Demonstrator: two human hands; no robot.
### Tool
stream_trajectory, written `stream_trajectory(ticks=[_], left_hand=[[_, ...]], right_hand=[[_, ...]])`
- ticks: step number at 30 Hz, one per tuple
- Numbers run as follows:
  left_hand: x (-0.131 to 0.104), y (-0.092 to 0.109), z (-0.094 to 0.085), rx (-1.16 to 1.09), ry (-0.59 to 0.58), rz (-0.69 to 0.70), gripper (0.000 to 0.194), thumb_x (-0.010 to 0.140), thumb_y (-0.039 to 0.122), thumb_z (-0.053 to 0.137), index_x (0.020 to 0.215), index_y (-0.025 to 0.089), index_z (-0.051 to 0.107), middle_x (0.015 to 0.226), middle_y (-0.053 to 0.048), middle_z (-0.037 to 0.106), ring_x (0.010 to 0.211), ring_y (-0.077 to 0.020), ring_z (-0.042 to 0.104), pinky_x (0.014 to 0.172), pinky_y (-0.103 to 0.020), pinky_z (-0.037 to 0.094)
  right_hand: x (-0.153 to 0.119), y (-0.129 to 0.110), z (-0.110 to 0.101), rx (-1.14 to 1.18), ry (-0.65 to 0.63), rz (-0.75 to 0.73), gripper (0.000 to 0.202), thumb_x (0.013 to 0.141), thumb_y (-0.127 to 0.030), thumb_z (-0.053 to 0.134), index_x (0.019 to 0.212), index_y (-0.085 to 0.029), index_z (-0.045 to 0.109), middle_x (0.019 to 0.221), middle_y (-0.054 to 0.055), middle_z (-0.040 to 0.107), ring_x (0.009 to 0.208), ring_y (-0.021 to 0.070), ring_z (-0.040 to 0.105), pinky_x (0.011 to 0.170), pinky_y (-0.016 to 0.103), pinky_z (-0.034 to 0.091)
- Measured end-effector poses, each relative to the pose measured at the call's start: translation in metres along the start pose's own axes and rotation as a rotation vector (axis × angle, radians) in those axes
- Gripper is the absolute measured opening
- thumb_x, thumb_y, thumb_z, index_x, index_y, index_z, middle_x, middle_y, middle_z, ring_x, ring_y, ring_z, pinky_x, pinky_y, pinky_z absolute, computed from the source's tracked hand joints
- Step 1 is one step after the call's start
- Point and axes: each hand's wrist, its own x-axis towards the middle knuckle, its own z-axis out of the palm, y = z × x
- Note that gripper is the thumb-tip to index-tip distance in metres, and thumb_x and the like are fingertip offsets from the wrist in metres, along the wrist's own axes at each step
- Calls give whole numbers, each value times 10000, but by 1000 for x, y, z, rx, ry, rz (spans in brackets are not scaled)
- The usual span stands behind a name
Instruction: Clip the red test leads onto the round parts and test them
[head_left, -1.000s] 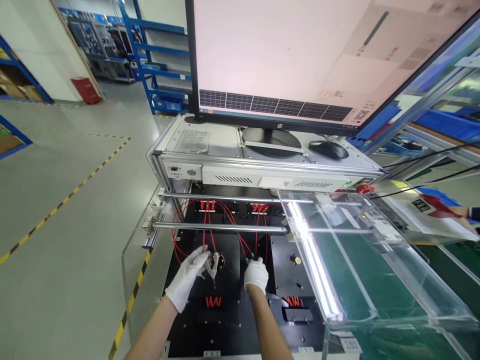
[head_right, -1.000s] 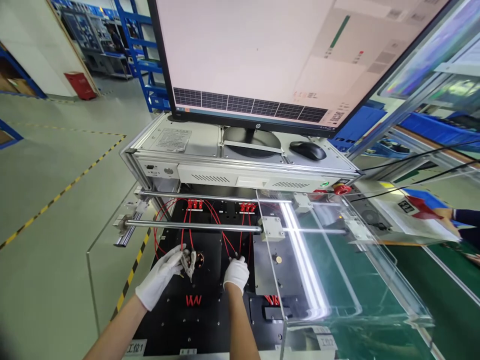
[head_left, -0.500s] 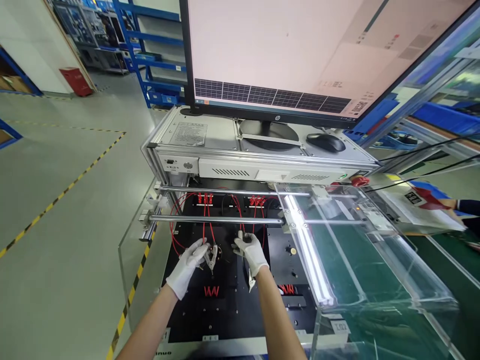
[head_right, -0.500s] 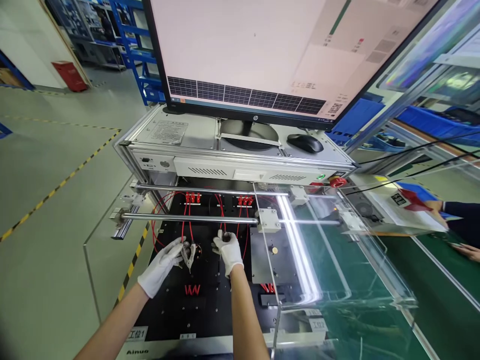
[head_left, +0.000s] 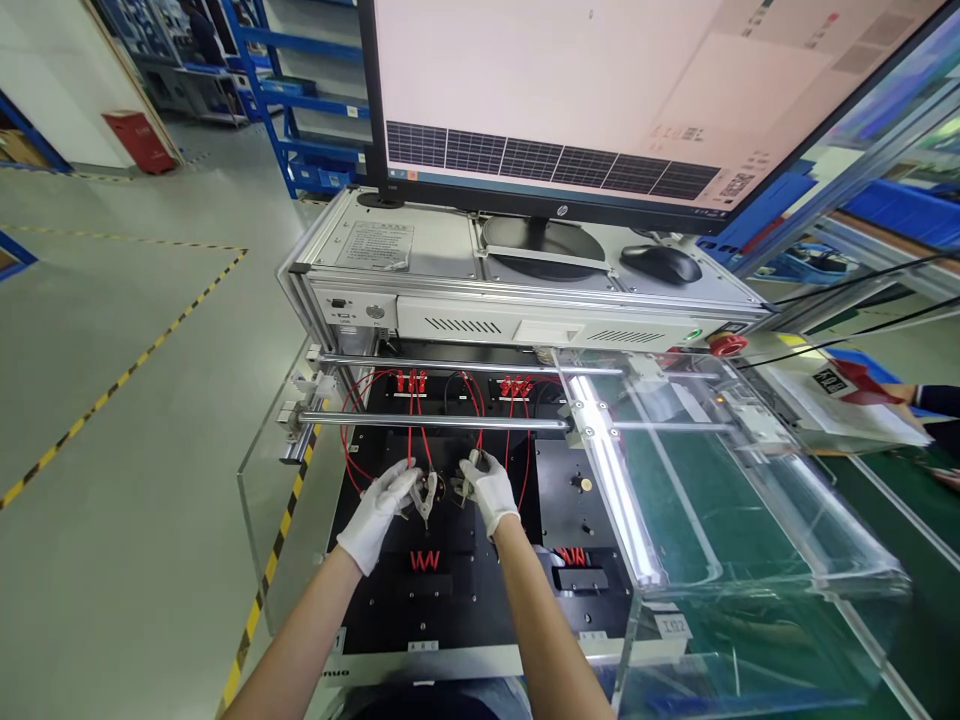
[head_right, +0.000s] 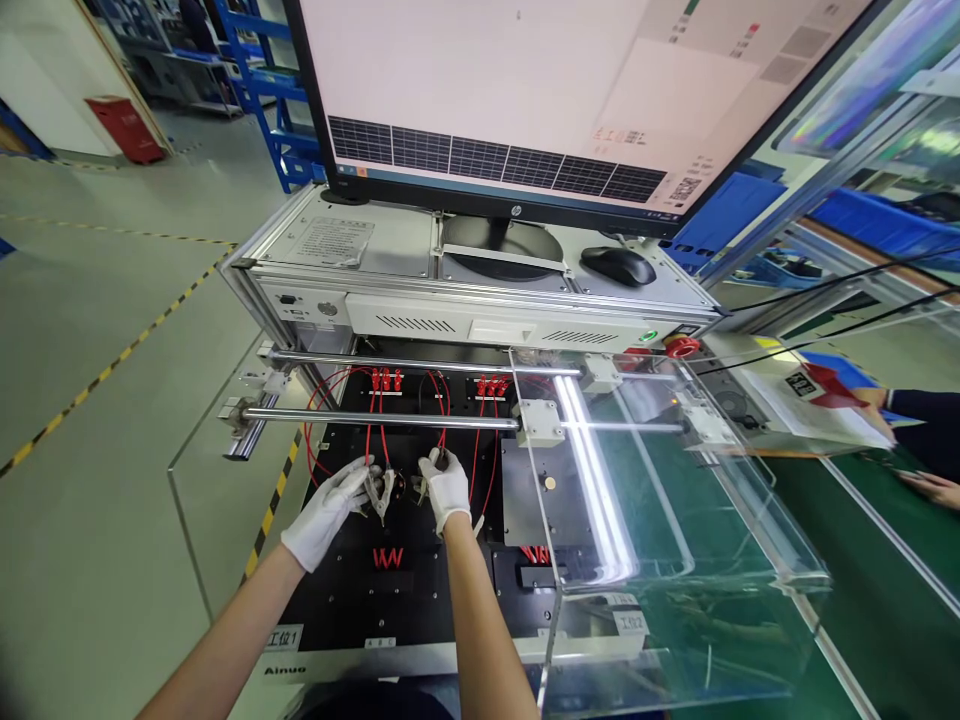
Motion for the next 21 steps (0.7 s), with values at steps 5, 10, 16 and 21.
stream_trajectory(ticks=[5,10,16,21], left_hand=[[0,2,3,3,53,-17,754,358,462,851,995,139,611,918,-101,676,961,-263,596,781,-328,455],[0,2,4,10,26,-9,783,364,509,842,1009,139,595,922,-95,678,958,-260,601,804,-340,449],[3,1,3,61,4,6,768,389,537,828,1007,147,593,940,-88,676,1000,-268,585,853,-355,446],[3,5,9,89,27,16,716,352,404,864,961,142,593,928,-89,672,1015,-270,581,943,-371,426]], right_hand=[[1,5,-1,65,1,33,423,614,-432,616,938,-162,588,768,17,652,717,155,619,660,278,518],[2,10,1,90,4,69,421,568,-410,660,902,-159,607,780,20,654,718,158,609,666,277,505],[-2,12,1,78,-4,115,430,565,-409,676,907,-156,614,779,27,656,713,166,607,656,282,507],[-7,6,2,31,-16,157,464,607,-422,667,982,-158,595,802,34,661,723,170,617,649,289,524]])
